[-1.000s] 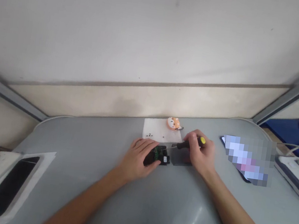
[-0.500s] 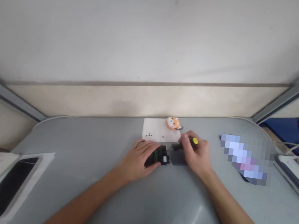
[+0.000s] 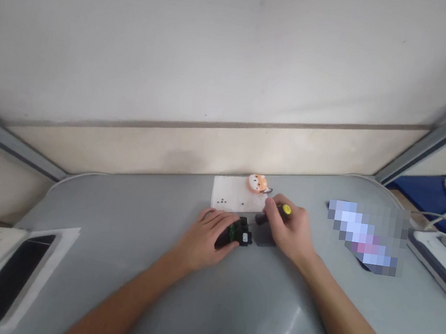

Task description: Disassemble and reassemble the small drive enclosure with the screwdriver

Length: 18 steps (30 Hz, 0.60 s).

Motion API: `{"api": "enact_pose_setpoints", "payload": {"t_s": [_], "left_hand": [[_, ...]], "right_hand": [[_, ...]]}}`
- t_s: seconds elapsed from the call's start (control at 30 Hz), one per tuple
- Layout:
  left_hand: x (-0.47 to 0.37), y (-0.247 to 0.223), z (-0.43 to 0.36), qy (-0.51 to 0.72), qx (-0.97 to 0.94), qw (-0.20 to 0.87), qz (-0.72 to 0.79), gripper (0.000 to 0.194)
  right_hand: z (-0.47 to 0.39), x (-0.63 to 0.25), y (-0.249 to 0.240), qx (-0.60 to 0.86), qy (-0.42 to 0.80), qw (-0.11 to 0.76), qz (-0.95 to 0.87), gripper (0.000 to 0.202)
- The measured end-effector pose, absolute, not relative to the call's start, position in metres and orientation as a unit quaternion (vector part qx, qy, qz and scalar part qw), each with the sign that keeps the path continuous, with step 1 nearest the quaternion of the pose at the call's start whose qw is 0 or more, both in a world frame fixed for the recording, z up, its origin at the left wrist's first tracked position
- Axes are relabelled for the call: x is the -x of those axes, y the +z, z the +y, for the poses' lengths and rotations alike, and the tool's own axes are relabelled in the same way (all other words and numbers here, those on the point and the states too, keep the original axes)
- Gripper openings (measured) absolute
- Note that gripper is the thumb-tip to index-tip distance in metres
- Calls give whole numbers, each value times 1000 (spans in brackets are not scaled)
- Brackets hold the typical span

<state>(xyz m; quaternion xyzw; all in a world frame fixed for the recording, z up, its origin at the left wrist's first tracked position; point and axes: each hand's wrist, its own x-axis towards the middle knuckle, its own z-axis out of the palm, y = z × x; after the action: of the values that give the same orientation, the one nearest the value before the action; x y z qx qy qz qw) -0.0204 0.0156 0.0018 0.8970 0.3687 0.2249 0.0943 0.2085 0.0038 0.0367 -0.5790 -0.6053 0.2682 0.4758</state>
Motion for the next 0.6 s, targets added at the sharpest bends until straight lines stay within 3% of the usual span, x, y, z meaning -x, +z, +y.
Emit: {"api": "enact_pose_setpoints", "payload": {"t_s": [0.3, 0.47, 0.6], "left_hand": [[23, -6, 18, 242, -899, 96, 351, 31], [24, -6, 19, 240, -907, 91, 334, 26], [24, -5, 19, 236, -907, 93, 337, 18]], "right_hand": [[34, -194, 68, 469, 338, 403, -709, 31], [39, -190, 51, 350, 519, 499, -600, 29], [33, -182, 36, 337, 568, 558, -502, 39]]}}
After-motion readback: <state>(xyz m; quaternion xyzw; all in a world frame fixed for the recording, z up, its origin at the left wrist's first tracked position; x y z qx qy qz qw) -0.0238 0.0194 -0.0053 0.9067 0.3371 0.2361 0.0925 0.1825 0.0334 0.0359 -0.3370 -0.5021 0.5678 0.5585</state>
